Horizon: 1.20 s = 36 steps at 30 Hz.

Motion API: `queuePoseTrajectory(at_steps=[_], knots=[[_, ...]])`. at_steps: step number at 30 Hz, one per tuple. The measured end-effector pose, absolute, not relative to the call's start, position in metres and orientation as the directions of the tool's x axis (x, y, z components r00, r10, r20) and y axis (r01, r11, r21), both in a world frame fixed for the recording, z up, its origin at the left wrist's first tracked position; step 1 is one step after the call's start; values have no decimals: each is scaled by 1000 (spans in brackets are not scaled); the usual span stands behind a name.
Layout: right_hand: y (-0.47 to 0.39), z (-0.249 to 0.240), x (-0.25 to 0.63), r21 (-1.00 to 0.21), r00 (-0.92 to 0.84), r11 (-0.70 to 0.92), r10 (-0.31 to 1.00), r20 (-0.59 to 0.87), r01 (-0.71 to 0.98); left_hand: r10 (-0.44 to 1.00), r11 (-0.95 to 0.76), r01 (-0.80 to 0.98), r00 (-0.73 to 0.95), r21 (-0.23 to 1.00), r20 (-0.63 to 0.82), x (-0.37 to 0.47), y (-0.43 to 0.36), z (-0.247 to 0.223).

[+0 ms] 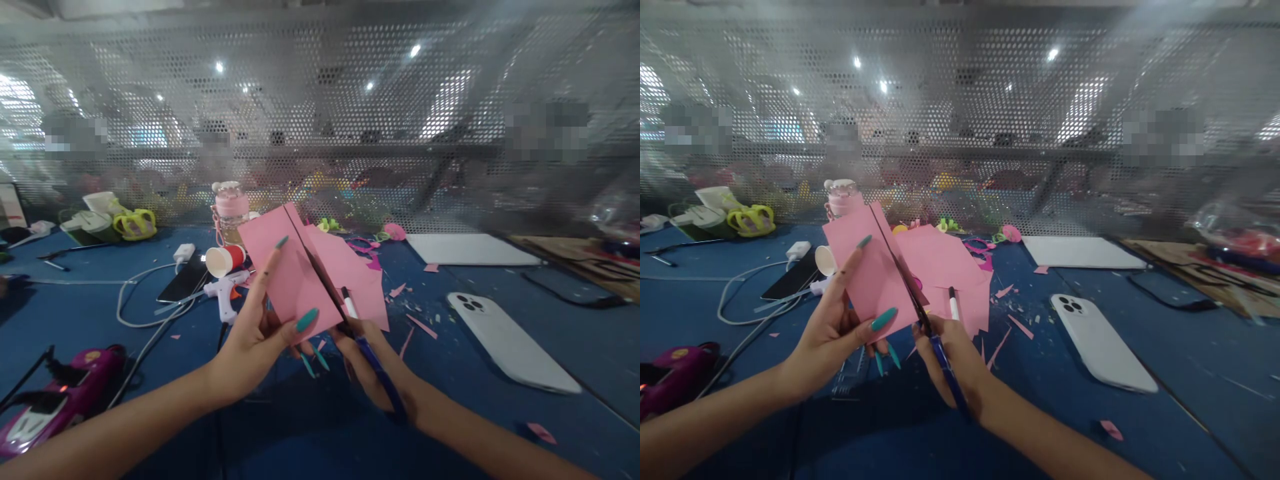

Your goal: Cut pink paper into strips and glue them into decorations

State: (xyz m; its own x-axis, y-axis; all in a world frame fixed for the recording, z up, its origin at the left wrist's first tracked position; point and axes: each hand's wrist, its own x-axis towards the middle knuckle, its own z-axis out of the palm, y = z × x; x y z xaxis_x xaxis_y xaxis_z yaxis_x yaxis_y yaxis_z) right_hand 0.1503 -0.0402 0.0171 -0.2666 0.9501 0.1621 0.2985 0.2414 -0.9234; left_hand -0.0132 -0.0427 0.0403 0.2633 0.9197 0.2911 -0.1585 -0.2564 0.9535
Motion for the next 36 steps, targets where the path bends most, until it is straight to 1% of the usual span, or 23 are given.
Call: queuePoseTrajectory(at_steps=[5,10,15,21,26,28,31,34,35,36], knots=[[-41,17,150,-928,-252,229,955,156,295,912,-257,-180,278,949,300,-14,-41,39],[-36,14,152,-937,-300,197,948,106,289,918,-246,-166,278,955,285,-14,-42,40],[-35,13,152,-941,-325,218,937,127,260,926,-239,-165,259,957,276,-14,-44,40],[-41,20,150,-940,-242,188,963,119,284,930,-226,-159,258,961,261,-13,-46,42],[-37,14,151,-976,-347,123,936,55,179,930,-266,-104,233,958,283,-14,-41,47],[-34,13,152,-981,-371,100,928,33,164,928,-298,-91,204,950,311,-17,-36,51],[-32,23,155,-983,-360,-15,930,-82,184,923,-357,-48,139,933,360,-21,-28,56],[-33,40,162,-938,-322,-176,907,-272,299,915,-400,-10,50,916,400,-24,-22,59],[-34,46,165,-915,-307,-185,902,-303,359,910,-413,-11,24,911,413,-25,-21,59],[-34,50,169,-904,-340,-161,889,-308,397,905,-425,-11,0,905,425,-25,-20,58]])
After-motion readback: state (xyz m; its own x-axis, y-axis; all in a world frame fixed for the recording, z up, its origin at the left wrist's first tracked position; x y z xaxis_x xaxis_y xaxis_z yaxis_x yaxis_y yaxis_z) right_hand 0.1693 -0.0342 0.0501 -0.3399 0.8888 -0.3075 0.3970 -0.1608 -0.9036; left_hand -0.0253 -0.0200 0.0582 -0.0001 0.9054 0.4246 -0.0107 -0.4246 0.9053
